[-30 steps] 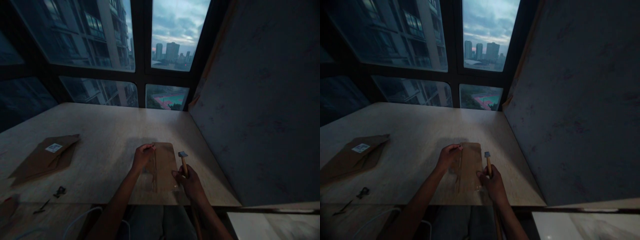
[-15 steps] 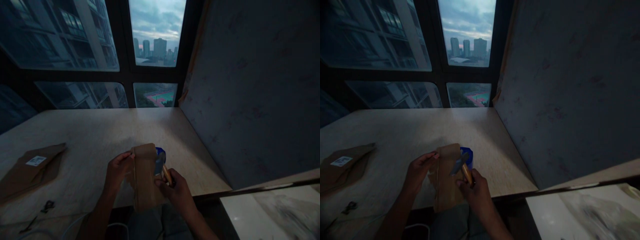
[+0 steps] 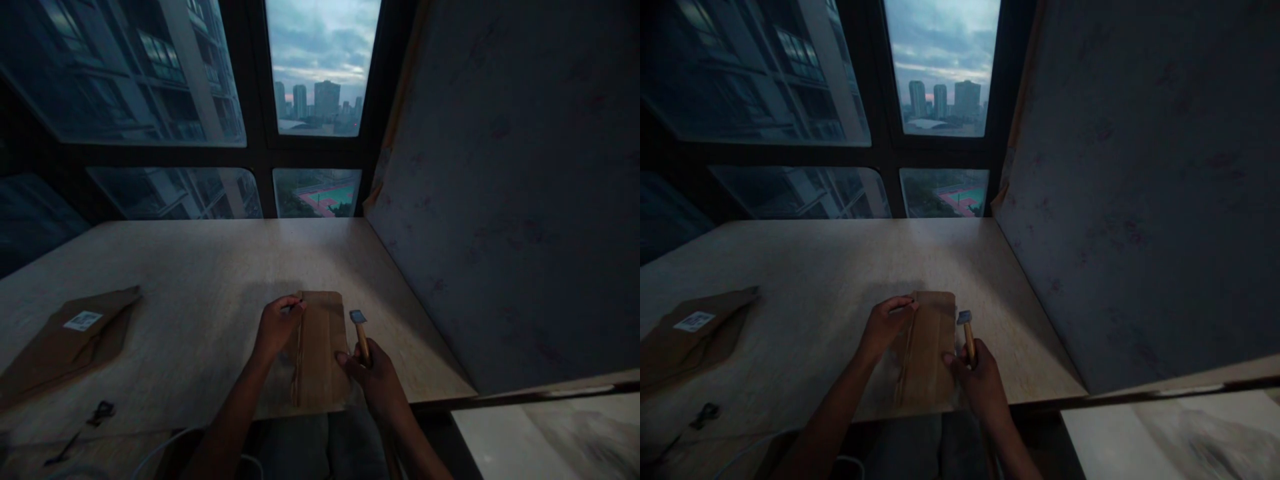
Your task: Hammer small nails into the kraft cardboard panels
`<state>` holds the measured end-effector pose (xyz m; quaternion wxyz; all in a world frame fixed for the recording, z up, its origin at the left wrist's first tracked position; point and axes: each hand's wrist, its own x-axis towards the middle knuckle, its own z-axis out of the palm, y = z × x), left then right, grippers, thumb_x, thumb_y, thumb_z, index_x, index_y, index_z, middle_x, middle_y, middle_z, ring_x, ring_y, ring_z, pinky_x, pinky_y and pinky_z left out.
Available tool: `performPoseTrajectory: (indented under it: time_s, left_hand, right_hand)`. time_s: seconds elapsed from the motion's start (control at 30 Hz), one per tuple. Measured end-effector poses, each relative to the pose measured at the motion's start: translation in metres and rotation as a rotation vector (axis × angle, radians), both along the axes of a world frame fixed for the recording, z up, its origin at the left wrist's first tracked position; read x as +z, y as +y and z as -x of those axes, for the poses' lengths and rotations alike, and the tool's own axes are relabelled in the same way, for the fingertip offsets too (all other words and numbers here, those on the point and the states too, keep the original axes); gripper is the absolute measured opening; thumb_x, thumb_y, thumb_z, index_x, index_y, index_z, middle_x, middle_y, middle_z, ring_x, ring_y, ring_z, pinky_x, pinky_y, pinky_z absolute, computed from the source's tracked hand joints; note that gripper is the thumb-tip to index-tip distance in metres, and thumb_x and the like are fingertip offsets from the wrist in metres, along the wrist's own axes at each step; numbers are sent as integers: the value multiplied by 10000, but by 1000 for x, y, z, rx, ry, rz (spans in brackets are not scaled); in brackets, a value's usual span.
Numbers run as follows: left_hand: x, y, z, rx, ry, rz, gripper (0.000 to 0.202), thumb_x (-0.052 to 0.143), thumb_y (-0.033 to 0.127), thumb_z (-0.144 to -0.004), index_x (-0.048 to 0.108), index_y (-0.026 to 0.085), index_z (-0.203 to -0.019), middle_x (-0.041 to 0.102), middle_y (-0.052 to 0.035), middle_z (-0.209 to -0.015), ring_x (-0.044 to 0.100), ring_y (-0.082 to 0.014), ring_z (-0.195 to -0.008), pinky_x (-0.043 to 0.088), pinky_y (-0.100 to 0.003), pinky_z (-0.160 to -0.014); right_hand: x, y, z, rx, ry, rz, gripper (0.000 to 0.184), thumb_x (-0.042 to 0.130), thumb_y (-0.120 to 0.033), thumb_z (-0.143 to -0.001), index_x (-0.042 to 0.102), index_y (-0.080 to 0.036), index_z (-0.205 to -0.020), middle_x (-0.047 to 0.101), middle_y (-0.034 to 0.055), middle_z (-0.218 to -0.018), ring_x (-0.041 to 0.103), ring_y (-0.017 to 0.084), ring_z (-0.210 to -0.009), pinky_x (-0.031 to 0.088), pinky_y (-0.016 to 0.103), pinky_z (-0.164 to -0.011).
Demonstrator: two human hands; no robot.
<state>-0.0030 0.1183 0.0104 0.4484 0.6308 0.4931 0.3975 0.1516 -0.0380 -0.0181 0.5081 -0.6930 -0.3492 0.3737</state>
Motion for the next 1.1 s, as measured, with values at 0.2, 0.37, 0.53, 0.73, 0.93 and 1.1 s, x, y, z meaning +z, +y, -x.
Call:
performPoseTrajectory:
  time_s: [0.2, 0.37, 0.53, 0.73, 0.93, 1.1]
  left_hand:
    - [-7, 4, 4, 2, -27, -35, 258, 689, 435, -713, 744, 191, -775, 771, -93, -974, 706, -253, -961, 522, -389, -922]
    - [-5, 5, 5, -7, -94, 27, 290, 714, 454, -691, 743, 182, -789, 748, -115, -1083, 686, -273, -1034, 517, -395, -924]
    - [-1, 9, -4, -39, -168, 10, 254, 712, 421, -706, 730, 182, -790, 696, -121, -1217, 676, -266, -1060, 524, -381, -912]
    - [-7, 12, 0, -34, -89, 48, 226, 705, 400, -698, 727, 182, -753, 726, -123, -1135, 693, -269, -997, 543, -373, -852]
    - [-13, 10, 9, -10, -37, 58, 257, 699, 430, -696, 733, 181, -751, 746, -104, -1067, 696, -261, -978, 525, -382, -895]
    - [-16, 8, 11, 11, -7, 54, 221, 693, 398, -708, 730, 187, -763, 745, -107, -1058, 684, -268, -1013, 506, -408, -939]
  right_hand:
    - [-5, 4, 0, 35, 4, 60, 358, 691, -506, -740, 470, -226, -758, 459, -41, -679, 468, 159, -648, 365, 262, -574]
    - [10, 5, -4, 51, -149, 86, 330, 669, -497, -754, 491, -220, -757, 482, -38, -661, 468, 157, -631, 358, 260, -564]
    - [22, 9, -10, 18, -210, 63, 345, 682, -506, -744, 488, -221, -731, 492, -39, -654, 461, 148, -612, 353, 259, -559]
    - [2, 17, -11, 29, 15, 82, 352, 742, -439, -686, 469, -219, -725, 438, -59, -630, 429, 126, -588, 333, 244, -539]
    - [-12, 18, -2, 45, 219, 96, 422, 784, -446, -645, 431, -230, -729, 423, -77, -595, 378, 86, -498, 304, 221, -462]
    - [-10, 17, -2, 97, 333, 194, 479, 771, -534, -663, 404, -250, -781, 394, -120, -514, 248, 41, -341, 182, 203, -337]
